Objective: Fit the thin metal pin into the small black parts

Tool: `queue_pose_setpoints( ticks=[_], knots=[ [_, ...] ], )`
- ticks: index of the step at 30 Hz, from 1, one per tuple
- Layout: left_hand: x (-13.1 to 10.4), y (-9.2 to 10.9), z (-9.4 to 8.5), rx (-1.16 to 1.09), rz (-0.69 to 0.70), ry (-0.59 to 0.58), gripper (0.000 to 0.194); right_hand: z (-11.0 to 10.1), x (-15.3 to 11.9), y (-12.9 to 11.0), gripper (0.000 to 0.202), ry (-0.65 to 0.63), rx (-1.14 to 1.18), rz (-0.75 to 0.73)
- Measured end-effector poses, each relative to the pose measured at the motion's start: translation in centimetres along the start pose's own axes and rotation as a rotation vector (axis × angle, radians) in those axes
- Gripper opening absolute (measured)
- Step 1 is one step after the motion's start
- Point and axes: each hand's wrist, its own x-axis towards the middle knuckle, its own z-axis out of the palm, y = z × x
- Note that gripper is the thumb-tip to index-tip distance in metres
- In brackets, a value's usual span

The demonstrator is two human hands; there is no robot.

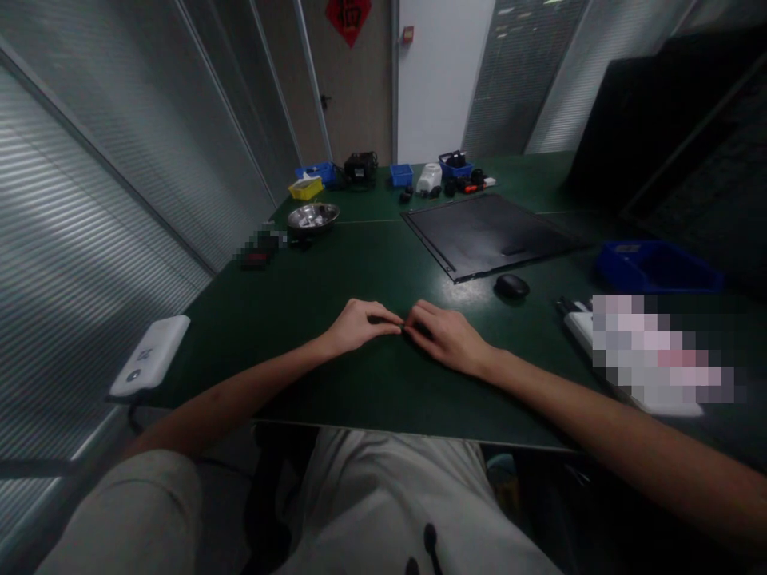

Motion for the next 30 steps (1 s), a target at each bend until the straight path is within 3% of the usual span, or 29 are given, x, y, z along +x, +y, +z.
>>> queue_pose_setpoints(
  ticks=[5,10,20,25,30],
  knots=[
    [0.3,0.1,-0.6,-0.067,0.004,0.001,0.019,-0.3,0.0,-0.2,0.008,0.007,-0.019,0.022],
    [0.6,-0.8,-1.3,0.054,-0.036,0.085,0.022,-0.2,-0.1,0.1,0.005,0.023,-0.019,0.039],
    [0.8,-0.8,-1.2,0.306,0.143,-0.026,0.018,0.0,-0.1,0.1,0.004,0.064,0.034,0.040],
    [0.1,0.3,-1.4,0.302,0.208,-0.018,0.024,0.0,-0.2,0.5,0.006,0.184,0.127,0.072],
    [-0.2,1.0,-1.0,0.341,0.296,-0.099,0.025,0.0,-0.2,0.8,0.009,0.267,0.175,0.082]
  ],
)
